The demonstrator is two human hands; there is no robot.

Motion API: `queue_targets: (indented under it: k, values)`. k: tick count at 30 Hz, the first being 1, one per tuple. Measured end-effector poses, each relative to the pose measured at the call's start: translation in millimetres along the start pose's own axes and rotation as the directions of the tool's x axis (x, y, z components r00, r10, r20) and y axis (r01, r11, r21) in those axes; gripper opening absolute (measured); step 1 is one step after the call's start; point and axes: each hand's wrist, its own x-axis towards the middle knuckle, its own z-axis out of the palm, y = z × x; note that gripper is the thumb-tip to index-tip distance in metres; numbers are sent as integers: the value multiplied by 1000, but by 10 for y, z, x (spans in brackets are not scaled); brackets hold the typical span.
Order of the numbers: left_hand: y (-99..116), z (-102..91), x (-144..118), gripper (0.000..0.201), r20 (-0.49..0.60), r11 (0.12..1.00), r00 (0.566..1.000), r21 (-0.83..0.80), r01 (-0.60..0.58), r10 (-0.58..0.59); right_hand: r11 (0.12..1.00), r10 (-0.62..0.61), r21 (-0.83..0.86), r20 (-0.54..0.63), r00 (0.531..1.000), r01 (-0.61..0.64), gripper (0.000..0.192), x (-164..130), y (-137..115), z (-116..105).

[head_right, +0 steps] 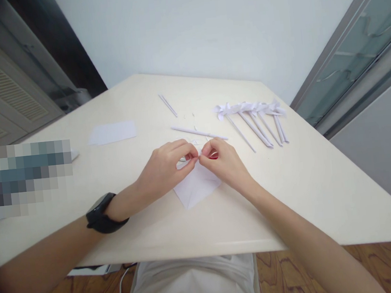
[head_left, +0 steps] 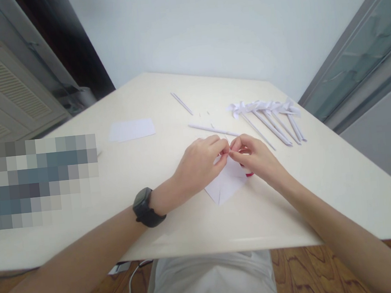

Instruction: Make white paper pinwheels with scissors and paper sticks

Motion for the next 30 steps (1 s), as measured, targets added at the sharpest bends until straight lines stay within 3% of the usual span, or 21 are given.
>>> queue_targets:
  k: [3,7,9,12,16,30]
  values:
    - [-10,-63,26,11,22,958,996,-270,95,-92,989,14,147,93,996,-27,11,34,-14,-84]
    - [-29,-147,71,9,228,716,953,-630,299,-198,947,-20,316,251,968,-62,14,82,-23,-195]
    - [-42,-169,82,10,324,604,925,-702,376,-199,952,-52,304,259,964,-31,15,94,-20,-226]
    - [-66,-182,81,11,390,516,904,-746,420,-172,960,-122,276,251,960,50,14,96,-18,-251]
    - [-83,-190,78,11,401,482,903,-768,423,-154,951,-197,286,265,944,118,9,92,-19,-264]
    - [-31,-179,86,11,372,469,914,-785,404,-163,926,-251,348,271,929,148,6,118,39,-271]
